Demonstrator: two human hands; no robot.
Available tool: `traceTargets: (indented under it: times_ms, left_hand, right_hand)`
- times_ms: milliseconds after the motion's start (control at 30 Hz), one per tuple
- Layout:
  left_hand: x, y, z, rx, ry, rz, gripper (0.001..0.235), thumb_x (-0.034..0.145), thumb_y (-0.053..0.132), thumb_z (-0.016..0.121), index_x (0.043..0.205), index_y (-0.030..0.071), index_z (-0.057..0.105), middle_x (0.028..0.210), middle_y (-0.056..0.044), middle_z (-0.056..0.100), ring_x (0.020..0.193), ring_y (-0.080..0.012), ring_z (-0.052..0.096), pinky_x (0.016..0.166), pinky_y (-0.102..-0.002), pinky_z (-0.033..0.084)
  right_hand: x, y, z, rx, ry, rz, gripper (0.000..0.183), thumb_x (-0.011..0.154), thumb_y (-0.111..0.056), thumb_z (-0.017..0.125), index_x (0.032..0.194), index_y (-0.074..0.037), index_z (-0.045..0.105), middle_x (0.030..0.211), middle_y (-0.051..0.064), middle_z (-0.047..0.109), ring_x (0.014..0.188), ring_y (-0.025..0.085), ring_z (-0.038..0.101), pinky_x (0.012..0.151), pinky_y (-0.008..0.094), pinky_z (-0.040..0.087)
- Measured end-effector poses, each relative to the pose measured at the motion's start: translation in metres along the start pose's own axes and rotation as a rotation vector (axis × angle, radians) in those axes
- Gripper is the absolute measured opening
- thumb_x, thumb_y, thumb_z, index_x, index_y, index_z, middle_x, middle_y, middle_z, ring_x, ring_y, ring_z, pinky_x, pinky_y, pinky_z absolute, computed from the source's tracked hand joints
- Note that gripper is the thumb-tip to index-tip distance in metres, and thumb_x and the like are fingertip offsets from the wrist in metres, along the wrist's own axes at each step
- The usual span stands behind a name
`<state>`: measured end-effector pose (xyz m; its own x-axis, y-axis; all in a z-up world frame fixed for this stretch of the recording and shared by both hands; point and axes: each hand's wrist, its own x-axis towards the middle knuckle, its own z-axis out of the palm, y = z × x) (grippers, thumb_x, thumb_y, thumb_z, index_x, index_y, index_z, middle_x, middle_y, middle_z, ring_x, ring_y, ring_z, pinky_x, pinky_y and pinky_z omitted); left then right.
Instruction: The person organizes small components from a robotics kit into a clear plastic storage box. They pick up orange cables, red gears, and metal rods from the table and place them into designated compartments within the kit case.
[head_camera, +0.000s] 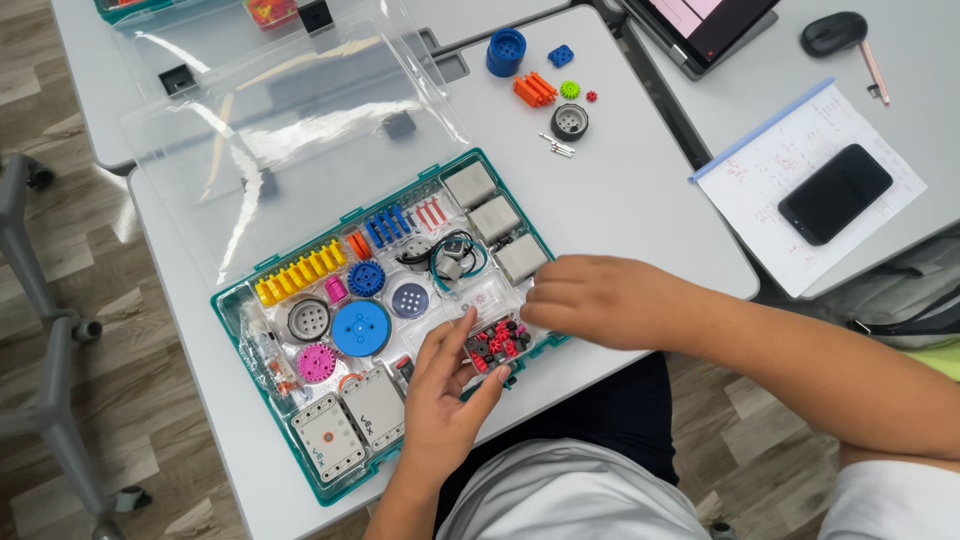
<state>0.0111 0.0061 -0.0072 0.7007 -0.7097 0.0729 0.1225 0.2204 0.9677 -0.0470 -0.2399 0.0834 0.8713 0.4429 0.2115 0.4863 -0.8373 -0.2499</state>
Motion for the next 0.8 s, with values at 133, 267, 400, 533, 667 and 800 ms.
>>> traceTargets:
  times_ms: [133,267,400,533,667,800]
  left_hand:
    - [0.002,-0.004,-0.001,-0.003,0.023,0.01,0.07,0.089,-0.007,0.072,0.152,-0.001,0.044,0.139,-0.013,0.047,0.123,-0.021,0.062,0.105,-0.035,0.056]
    - [0.004,0.002,0.006,0.049,0.008,-0.014,0.07,0.088,-0.005,0.072,0.152,0.0,0.045,0.136,-0.013,0.049,0.121,-0.0199,0.063,0.101,-0.033,0.059]
    - [0.002,0.009,0.01,0.09,0.009,0.007,0.069,0.088,-0.005,0.073,0.152,0.0,0.045,0.137,-0.013,0.048,0.121,-0.0194,0.063,0.104,-0.032,0.058]
    - [-0.001,0.005,0.005,0.045,0.019,0.01,0.069,0.089,-0.007,0.073,0.153,-0.001,0.045,0.136,-0.013,0.048,0.122,-0.0203,0.062,0.103,-0.034,0.058]
    - [-0.005,0.003,0.001,0.026,0.014,0.067,0.069,0.092,-0.008,0.072,0.154,-0.001,0.044,0.138,-0.014,0.047,0.126,-0.0214,0.06,0.109,-0.035,0.057]
    - [-0.003,0.006,-0.002,0.037,0.008,0.033,0.069,0.091,-0.009,0.072,0.154,-0.001,0.044,0.138,-0.014,0.047,0.126,-0.0215,0.061,0.108,-0.035,0.056]
  right_hand:
    - [-0.008,0.069,0.015,0.007,0.205,0.489,0.014,0.089,-0.019,0.075,0.1,-0.009,0.073,0.09,0.005,0.07,0.086,0.024,0.065,0.078,0.038,0.052]
    - [-0.009,0.15,0.032,0.007,0.388,0.872,0.016,0.096,-0.018,0.072,0.108,-0.008,0.073,0.081,0.005,0.069,0.081,0.023,0.062,0.074,0.038,0.05]
    - [-0.008,0.185,0.05,0.017,0.433,0.992,0.017,0.095,-0.017,0.071,0.111,-0.01,0.075,0.079,0.006,0.068,0.077,0.022,0.061,0.072,0.038,0.048]
    - [-0.003,0.173,0.05,-0.164,0.443,0.781,0.02,0.098,-0.014,0.073,0.116,-0.008,0.075,0.081,0.006,0.066,0.077,0.024,0.059,0.073,0.039,0.047]
    - [0.001,0.109,0.032,-0.036,0.438,0.644,0.021,0.099,-0.015,0.073,0.119,-0.007,0.071,0.087,0.004,0.065,0.081,0.024,0.058,0.076,0.039,0.047]
    - [-0.006,0.017,0.011,0.185,0.262,0.315,0.017,0.084,-0.014,0.079,0.098,-0.01,0.07,0.09,0.004,0.067,0.085,0.024,0.061,0.082,0.036,0.046]
